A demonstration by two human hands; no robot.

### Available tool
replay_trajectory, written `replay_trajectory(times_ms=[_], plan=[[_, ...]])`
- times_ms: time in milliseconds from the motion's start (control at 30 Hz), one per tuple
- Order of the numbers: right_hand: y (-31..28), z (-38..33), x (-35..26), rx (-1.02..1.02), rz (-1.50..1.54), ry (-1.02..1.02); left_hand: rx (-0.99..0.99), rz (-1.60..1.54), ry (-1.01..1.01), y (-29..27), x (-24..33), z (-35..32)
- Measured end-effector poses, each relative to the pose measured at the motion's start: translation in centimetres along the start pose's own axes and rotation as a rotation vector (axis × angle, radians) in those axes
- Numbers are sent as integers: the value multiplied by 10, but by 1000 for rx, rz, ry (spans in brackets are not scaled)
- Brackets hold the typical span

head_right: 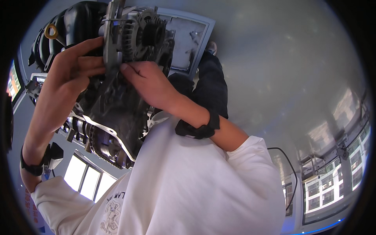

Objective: Assembling components of a car engine, including the alternator and pulleys.

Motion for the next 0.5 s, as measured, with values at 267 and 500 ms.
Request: replay_trajectory(times_ms=[267, 500], plan=[[-1, -3, -20, -31, -44, -87, -35, -38, 10, 3, 1, 2], [-11, -9, -37, 70, -392, -261, -42, -43, -33, 3, 0, 2]])
Point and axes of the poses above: each hand's wrist, its own z-axis towards the middle knuckle, its own y-axis out of the palm, x = y × z, the point moved 10 cm from there along z, towards the middle knuckle, and after that the axes turned 6 degrees about z, right-handed, at the moved point
